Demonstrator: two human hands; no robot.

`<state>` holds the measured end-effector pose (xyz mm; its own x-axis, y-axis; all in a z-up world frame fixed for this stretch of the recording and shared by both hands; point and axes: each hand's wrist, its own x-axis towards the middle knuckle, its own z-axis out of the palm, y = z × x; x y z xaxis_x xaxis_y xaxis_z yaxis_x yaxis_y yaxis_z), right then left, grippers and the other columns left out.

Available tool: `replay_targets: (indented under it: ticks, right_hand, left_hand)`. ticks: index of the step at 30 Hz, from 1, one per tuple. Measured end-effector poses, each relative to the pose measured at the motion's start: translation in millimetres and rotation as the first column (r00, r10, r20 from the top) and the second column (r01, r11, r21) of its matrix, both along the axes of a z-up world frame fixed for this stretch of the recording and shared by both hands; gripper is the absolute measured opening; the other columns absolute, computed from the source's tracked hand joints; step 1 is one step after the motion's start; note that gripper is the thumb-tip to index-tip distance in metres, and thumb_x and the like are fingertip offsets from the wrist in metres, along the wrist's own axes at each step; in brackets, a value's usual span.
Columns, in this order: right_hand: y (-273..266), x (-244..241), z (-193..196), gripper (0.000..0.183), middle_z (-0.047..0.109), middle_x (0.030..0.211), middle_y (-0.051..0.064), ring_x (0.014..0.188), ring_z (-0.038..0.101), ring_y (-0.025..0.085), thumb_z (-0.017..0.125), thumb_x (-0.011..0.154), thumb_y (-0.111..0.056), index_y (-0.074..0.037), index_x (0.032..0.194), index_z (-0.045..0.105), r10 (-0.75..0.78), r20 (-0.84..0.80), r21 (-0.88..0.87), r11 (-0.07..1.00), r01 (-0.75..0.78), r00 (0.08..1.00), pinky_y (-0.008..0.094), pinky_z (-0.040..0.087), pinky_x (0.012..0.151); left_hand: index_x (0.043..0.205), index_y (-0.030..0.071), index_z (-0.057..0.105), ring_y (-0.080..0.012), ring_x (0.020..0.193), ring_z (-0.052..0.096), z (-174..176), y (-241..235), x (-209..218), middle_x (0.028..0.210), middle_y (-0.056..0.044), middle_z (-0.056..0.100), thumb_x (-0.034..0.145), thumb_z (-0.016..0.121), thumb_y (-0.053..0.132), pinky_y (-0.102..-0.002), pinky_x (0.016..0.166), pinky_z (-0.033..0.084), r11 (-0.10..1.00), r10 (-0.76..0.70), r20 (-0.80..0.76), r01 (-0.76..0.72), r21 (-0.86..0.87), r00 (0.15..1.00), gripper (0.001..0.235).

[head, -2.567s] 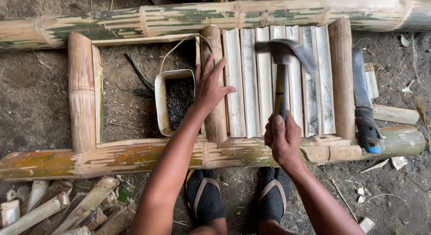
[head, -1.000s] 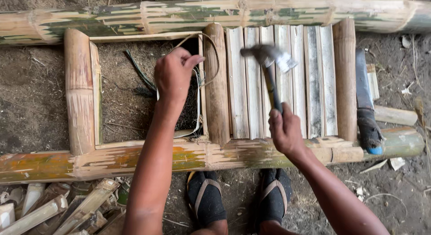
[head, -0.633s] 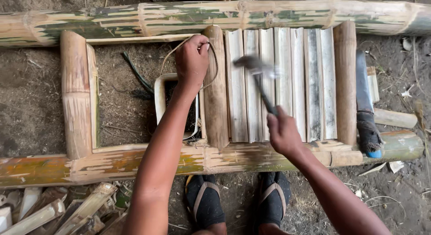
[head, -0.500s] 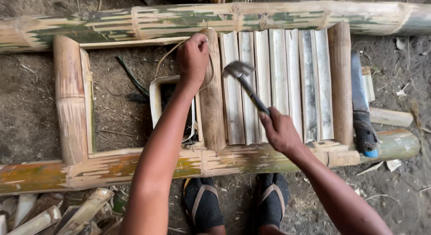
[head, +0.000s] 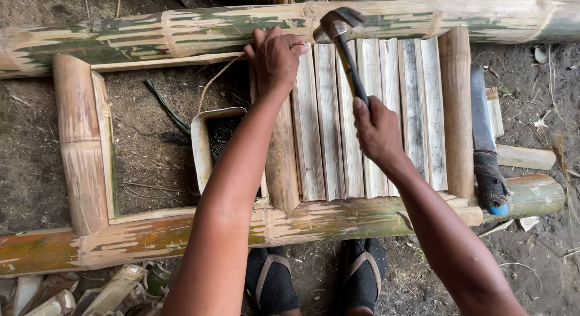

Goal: The person assembles a bamboo frame by placing split bamboo slats into a rectangular frame and securing them with nails. They use a hammer to drive nails and a machete to split bamboo pieces, working on a dirt floor with tools and materials nearby.

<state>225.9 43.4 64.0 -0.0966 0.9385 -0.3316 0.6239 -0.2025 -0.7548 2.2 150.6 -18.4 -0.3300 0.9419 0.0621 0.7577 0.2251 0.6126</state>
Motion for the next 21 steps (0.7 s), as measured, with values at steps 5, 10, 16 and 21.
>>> replay_targets:
  ticks: [5, 10, 16, 21]
  right_hand:
    - [-3.8, -13.9, -3.3, 0.052, 0.054, 0.055, 0.007, 0.045, 0.049, 0.017, 0.042, 0.108, -0.050, -0.006, 0.083, 0.053, 0.032, 0.096, 0.108, 0.993, -0.042, 0.995, 0.041, 0.039, 0.042]
    - [1.2, -23.7, 1.6, 0.049, 0.053, 0.053, 0.009, 0.041, 0.050, 0.021, 0.042, 0.109, -0.045, -0.004, 0.085, 0.053, 0.105, 0.155, 0.082, 0.990, -0.119, 0.982, 0.042, 0.040, 0.039]
    - [-8.9, -20.0, 7.7, 0.044, 0.049, 0.049, 0.008, 0.036, 0.046, 0.020, 0.042, 0.110, -0.040, -0.002, 0.090, 0.051, 0.140, 0.167, 0.226, 0.958, -0.176, 0.976, 0.039, 0.035, 0.034]
    - [4.7, -22.5, 7.6, 0.043, 0.049, 0.052, 0.002, 0.037, 0.042, 0.016, 0.038, 0.110, -0.042, -0.008, 0.088, 0.052, 0.114, 0.164, -0.032, 0.993, -0.110, 0.980, 0.039, 0.037, 0.031]
  left_hand:
    - [0.083, 0.025, 0.081, -0.0185, 0.104, 0.047, 2.7, -0.4, -1.9, 0.094, 0.009, 0.065, 0.076, 0.085, 0.033, -0.041, 0.095, 0.030, 1.000, -0.007, -0.019, 0.007, 0.009, 1.000, 0.012]
    - [0.080, 0.025, 0.081, -0.0184, 0.104, 0.047, 1.3, 3.7, -0.6, 0.092, 0.009, 0.065, 0.077, 0.084, 0.035, -0.042, 0.096, 0.029, 0.999, 0.025, -0.009, -0.026, -0.041, 1.000, 0.010]
    - [0.080, 0.023, 0.081, -0.0201, 0.104, 0.047, 3.5, -5.8, -5.5, 0.093, 0.006, 0.065, 0.083, 0.082, 0.029, -0.044, 0.097, 0.028, 0.997, -0.047, 0.024, 0.045, 0.057, 0.999, 0.007]
    - [0.081, 0.022, 0.082, -0.0185, 0.110, 0.049, -0.4, -1.8, -5.1, 0.097, 0.008, 0.068, 0.084, 0.082, 0.026, -0.046, 0.104, 0.033, 1.000, -0.019, 0.018, 0.019, -0.012, 1.000, 0.006]
